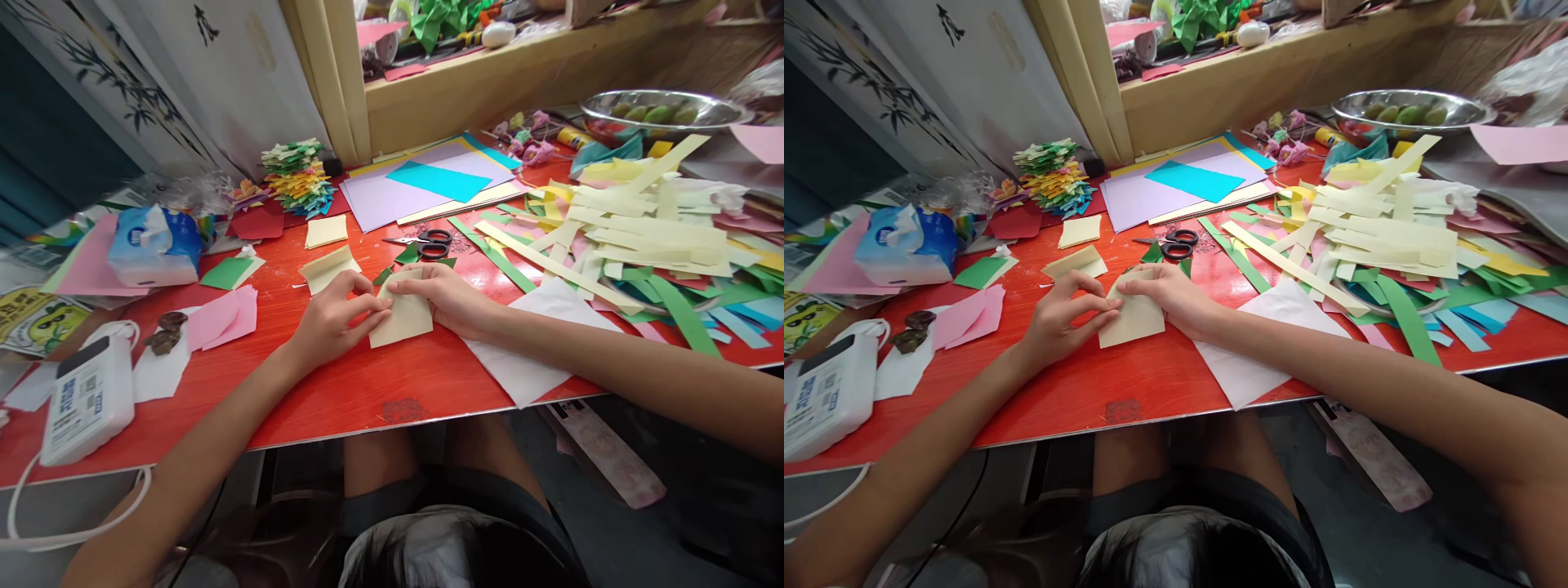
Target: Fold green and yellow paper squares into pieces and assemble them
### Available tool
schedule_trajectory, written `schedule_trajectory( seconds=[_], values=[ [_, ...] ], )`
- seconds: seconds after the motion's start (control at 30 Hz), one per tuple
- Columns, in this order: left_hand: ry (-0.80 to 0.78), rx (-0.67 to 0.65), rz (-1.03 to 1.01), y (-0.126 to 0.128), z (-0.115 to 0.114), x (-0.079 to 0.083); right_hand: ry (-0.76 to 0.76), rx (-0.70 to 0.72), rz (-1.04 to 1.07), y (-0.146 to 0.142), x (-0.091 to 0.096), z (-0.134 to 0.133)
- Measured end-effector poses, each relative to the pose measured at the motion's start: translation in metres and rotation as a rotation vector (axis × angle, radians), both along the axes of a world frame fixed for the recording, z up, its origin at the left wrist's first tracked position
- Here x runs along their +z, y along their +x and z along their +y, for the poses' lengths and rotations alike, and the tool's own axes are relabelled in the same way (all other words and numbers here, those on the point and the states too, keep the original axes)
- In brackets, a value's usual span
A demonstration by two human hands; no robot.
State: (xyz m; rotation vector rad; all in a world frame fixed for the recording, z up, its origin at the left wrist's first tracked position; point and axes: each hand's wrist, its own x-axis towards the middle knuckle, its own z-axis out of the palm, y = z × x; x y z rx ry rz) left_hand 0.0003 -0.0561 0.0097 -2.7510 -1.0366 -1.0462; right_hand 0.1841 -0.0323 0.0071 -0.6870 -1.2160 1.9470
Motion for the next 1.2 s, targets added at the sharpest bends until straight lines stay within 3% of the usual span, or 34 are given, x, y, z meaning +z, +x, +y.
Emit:
schedule_trajectory(
  seconds=[0.17, 0.33, 0.6, 1.0, 1.13, 1.2],
  values=[
    [-0.343, 0.017, -0.116, 0.006, -0.002, 0.005, 0.051, -0.03, -0.008, 0.0, -0.002, 0.001],
    [-0.5, 0.045, -0.202, 0.011, -0.005, 0.008, 0.053, -0.032, -0.039, 0.001, -0.003, 0.004],
    [-0.704, 0.033, -0.527, 0.015, -0.003, 0.0, 0.117, -0.031, -0.09, 0.0, -0.003, 0.002],
    [-0.627, 0.039, -0.626, 0.014, -0.006, -0.001, 0.135, -0.178, -0.149, 0.002, 0.002, 0.002],
    [-0.504, 0.136, -0.669, 0.009, -0.007, -0.001, 0.158, -0.37, -0.14, 0.009, 0.006, 0.011],
    [-0.457, 0.198, -0.665, 0.009, -0.006, 0.001, 0.23, -0.386, -0.151, 0.012, 0.008, 0.013]
  ],
)
